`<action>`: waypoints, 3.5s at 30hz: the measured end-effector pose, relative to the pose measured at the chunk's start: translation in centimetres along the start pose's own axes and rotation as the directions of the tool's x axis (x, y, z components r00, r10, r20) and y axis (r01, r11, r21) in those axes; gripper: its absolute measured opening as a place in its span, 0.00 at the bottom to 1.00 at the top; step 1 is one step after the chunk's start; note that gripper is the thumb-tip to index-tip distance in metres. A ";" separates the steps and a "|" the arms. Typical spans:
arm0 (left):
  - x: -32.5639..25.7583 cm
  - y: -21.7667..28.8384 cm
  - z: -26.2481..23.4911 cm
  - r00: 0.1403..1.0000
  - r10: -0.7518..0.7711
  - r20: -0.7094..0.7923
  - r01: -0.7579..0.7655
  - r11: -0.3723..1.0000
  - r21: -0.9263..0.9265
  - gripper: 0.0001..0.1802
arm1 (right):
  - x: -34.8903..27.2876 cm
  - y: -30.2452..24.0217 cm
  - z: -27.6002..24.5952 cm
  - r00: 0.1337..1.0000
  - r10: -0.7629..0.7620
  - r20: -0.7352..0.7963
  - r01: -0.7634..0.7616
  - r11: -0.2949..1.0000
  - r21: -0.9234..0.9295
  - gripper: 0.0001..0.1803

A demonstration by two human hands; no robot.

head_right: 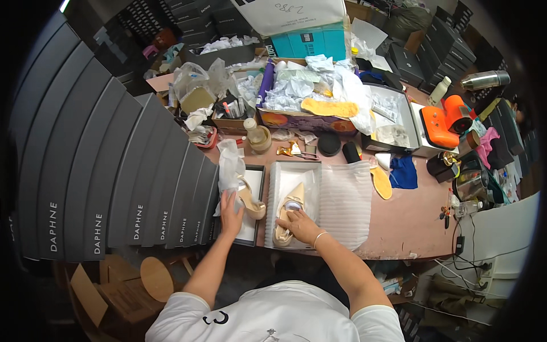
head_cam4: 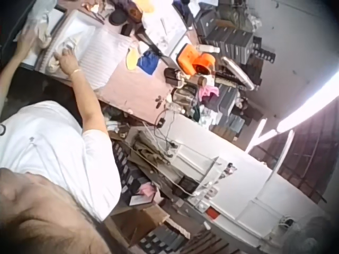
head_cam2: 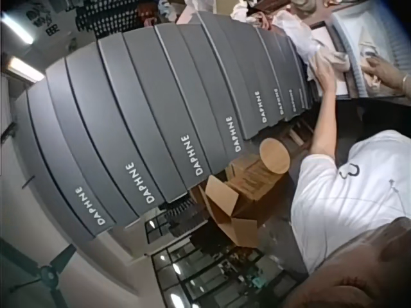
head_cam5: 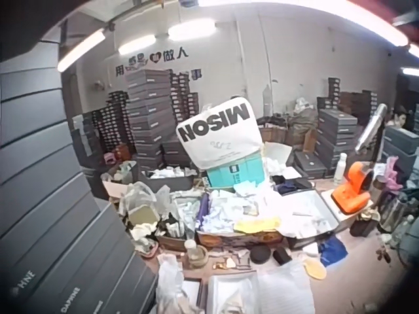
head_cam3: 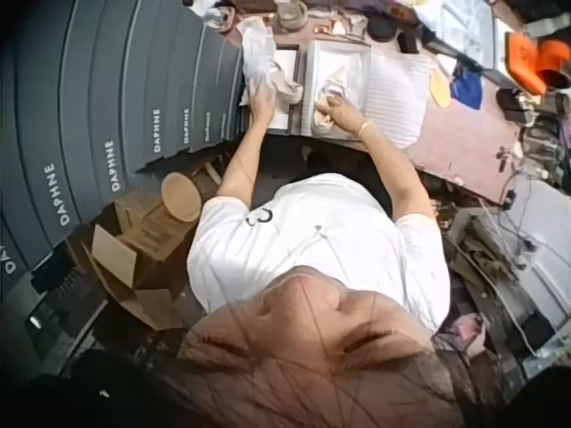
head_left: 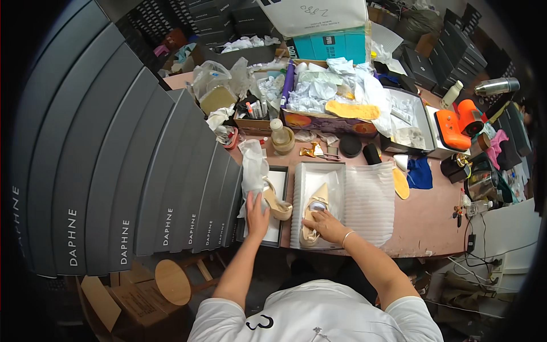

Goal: Packaging high-heeled shoes into a shoe box using tissue paper.

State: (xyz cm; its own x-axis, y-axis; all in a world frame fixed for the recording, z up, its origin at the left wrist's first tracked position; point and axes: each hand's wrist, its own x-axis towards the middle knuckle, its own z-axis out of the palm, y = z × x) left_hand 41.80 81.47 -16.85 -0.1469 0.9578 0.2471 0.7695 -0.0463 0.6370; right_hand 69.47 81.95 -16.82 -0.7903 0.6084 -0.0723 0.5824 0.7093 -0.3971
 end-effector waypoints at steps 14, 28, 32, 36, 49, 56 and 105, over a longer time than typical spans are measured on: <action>4.6 -2.1 -1.0 0.712 0.376 0.593 -0.507 0.860 0.063 0.23 | -0.9 -0.1 -0.6 1.000 0.015 -0.010 -0.014 0.991 0.135 0.29; 16.9 9.8 -6.8 0.938 0.084 0.337 -0.029 0.986 -0.165 0.17 | 1.2 -0.3 -17.0 0.625 0.612 -0.484 0.196 0.477 0.857 0.12; 13.8 13.0 -10.4 0.837 0.324 0.440 0.011 0.796 -0.605 0.14 | -1.9 -4.6 -22.6 0.795 0.527 -0.300 0.075 0.406 0.911 0.11; 8.8 14.6 -8.8 0.724 0.358 0.589 0.283 0.625 -0.728 0.12 | -2.7 -5.0 -18.3 0.902 0.410 -0.133 0.040 0.229 0.973 0.14; 9.3 15.1 -10.3 0.870 0.462 -0.171 -0.483 0.868 -0.116 0.10 | -1.0 0.2 -7.1 0.852 0.500 0.153 -0.056 -0.203 0.978 0.16; 7.8 17.3 -8.8 0.689 -0.015 0.724 0.571 0.626 -0.530 0.14 | -2.3 2.0 -11.0 0.917 0.381 0.116 0.011 -0.315 0.949 0.17; 5.7 13.1 -2.5 0.601 0.633 0.487 -0.679 0.726 -0.105 0.22 | -16.6 -10.2 -12.4 0.783 0.610 0.119 0.160 -0.384 0.909 0.41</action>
State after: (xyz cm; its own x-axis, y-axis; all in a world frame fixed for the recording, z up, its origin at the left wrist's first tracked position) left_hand 49.51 85.60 -5.22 0.7017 0.6849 0.1965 0.5931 -0.7142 0.3717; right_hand 79.03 68.99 -0.22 -0.2862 0.8668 -0.4083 -0.5233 -0.4984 -0.6912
